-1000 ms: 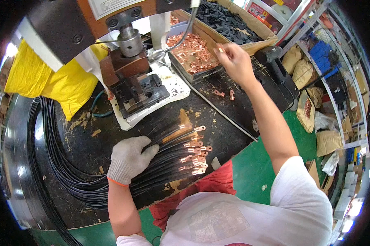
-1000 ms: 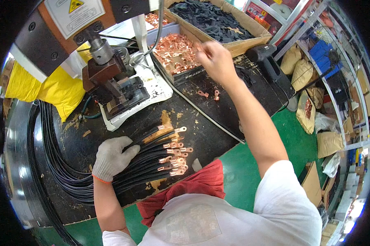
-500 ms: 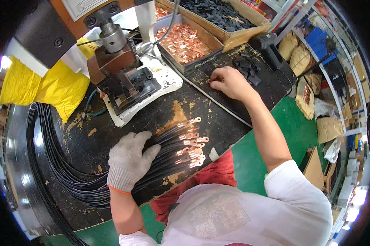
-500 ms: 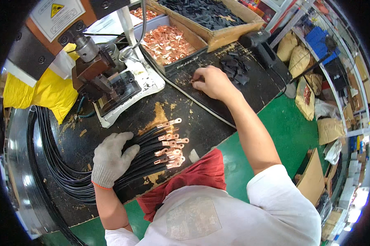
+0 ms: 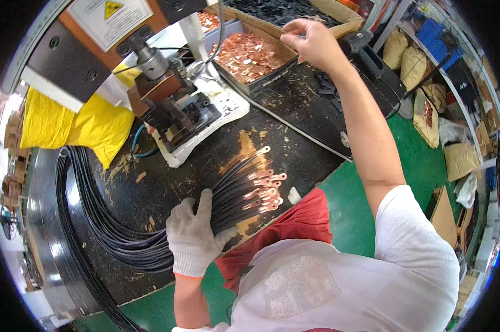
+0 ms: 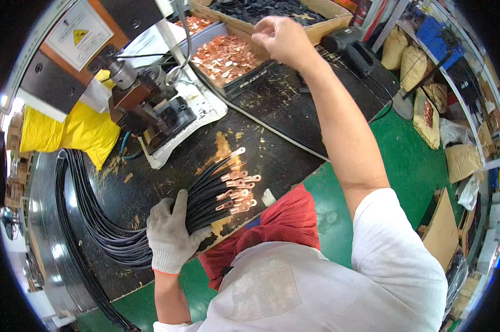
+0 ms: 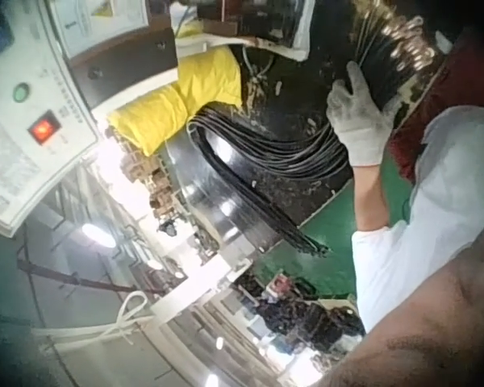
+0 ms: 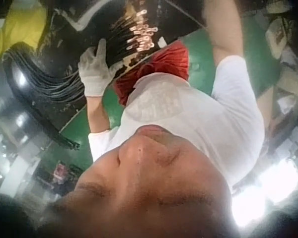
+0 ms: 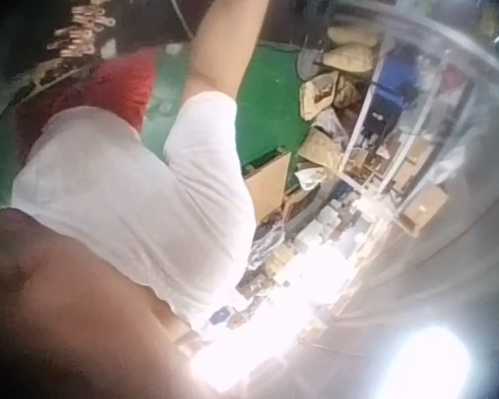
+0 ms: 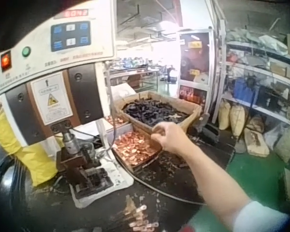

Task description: The person seals heat shrink tubing onto electrical terminals on black wires by placing the tubing over the terminals, then applying heat with a heat gun.

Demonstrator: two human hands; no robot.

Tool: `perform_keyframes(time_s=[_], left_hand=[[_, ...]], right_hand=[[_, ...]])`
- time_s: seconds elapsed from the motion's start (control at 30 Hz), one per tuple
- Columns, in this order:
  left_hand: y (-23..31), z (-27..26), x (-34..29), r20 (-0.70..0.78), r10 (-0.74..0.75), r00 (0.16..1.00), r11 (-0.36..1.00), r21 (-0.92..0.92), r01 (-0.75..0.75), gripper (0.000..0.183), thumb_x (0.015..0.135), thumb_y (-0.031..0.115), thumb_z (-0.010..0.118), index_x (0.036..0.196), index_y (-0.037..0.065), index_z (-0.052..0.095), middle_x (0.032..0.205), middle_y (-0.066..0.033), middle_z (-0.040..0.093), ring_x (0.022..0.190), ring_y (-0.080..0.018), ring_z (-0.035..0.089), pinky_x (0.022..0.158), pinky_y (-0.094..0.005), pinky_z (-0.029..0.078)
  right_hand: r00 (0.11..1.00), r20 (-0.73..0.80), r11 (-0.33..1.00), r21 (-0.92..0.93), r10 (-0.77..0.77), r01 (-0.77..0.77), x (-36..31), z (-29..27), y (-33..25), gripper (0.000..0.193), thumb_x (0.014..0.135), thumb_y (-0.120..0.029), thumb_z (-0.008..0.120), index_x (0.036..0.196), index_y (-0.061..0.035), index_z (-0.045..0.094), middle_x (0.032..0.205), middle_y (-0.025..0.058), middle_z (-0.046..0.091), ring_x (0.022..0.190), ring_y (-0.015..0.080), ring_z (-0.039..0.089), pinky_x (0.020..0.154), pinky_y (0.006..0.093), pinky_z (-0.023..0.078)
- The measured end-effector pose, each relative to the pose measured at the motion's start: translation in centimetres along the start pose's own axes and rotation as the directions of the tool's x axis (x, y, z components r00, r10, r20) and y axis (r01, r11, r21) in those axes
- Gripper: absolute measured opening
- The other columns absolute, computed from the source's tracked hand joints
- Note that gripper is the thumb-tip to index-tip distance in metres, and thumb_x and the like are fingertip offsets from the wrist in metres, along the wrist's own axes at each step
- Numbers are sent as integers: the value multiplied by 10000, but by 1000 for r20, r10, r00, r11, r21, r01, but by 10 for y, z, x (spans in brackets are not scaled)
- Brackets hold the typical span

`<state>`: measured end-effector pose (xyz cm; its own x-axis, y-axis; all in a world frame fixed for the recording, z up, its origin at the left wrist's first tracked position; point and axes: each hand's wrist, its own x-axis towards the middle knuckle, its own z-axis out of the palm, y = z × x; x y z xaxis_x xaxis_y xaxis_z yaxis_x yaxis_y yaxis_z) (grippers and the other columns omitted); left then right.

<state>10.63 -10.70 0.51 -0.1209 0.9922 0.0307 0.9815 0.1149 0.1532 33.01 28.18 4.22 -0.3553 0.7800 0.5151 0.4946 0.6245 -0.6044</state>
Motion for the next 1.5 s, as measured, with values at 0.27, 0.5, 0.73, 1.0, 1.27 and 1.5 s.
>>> perform_keyframes(time_s=[0.27, 0.5, 0.73, 1.0, 1.27, 1.5], left_hand=[[-3, -12, -14, 1, 55, 999, 997, 58, -55, 978, 584, 514, 904, 1395, 59, 601, 1158, -238, 611, 1048, -424, 616, 904, -513, 512], [4, 14, 61, 2, 122, 993, 969, -218, -119, 545, 890, 351, 746, 1310, 26, 626, 1010, -224, 681, 962, -394, 676, 839, -477, 548], [-13, 3, 92, 82, 109, 991, 892, -448, -61, 225, 948, 153, 681, 1065, -33, 728, 972, -202, 718, 951, -332, 699, 835, -380, 535], [-15, 9, 88, -119, 48, 992, 817, -567, -108, 263, 939, 183, 728, 1159, 42, 753, 970, -176, 746, 833, -304, 736, 743, -360, 572], [-20, 5, 85, -137, 91, 986, 856, -495, -148, 264, 938, 197, 707, 1167, 71, 748, 917, -157, 720, 806, -331, 713, 709, -398, 570], [-22, 5, 85, -156, 122, 980, 858, -481, -183, 261, 933, 189, 706, 1168, 81, 748, 913, -149, 720, 789, -325, 713, 697, -396, 574]], right_hand=[[900, 169, 857, -415, 402, -305, -100, -76, 57, 325, 856, -347, 770, 950, -36, 785, 946, 179, 764, 899, 335, 740, 817, 431, 574], [888, 131, 831, -435, 440, -348, -139, -49, 73, 321, 827, -281, 776, 1024, -28, 768, 984, 205, 753, 947, 381, 730, 856, 457, 574], [977, 123, 984, 26, 172, -177, -172, -33, -12, 140, 955, -81, 680, 1046, 10, 734, 922, 133, 761, 836, 215, 735, 780, 349, 574], [958, 281, 896, 437, -50, -81, -182, 39, -85, 251, 1016, -58, 588, 1241, -11, 688, 822, 85, 649, 678, 151, 615, 651, 313, 523], [903, 430, 825, 504, 19, -257, -186, 49, -91, 327, 1028, -132, 643, 1300, 48, 648, 941, 50, 570, 661, 73, 571, 566, 236, 483], [866, 482, 675, 596, 133, -435, -194, 54, -86, 269, 1012, -65, 656, 1255, 49, 670, 967, 82, 672, 735, 93, 657, 585, 233, 558]])
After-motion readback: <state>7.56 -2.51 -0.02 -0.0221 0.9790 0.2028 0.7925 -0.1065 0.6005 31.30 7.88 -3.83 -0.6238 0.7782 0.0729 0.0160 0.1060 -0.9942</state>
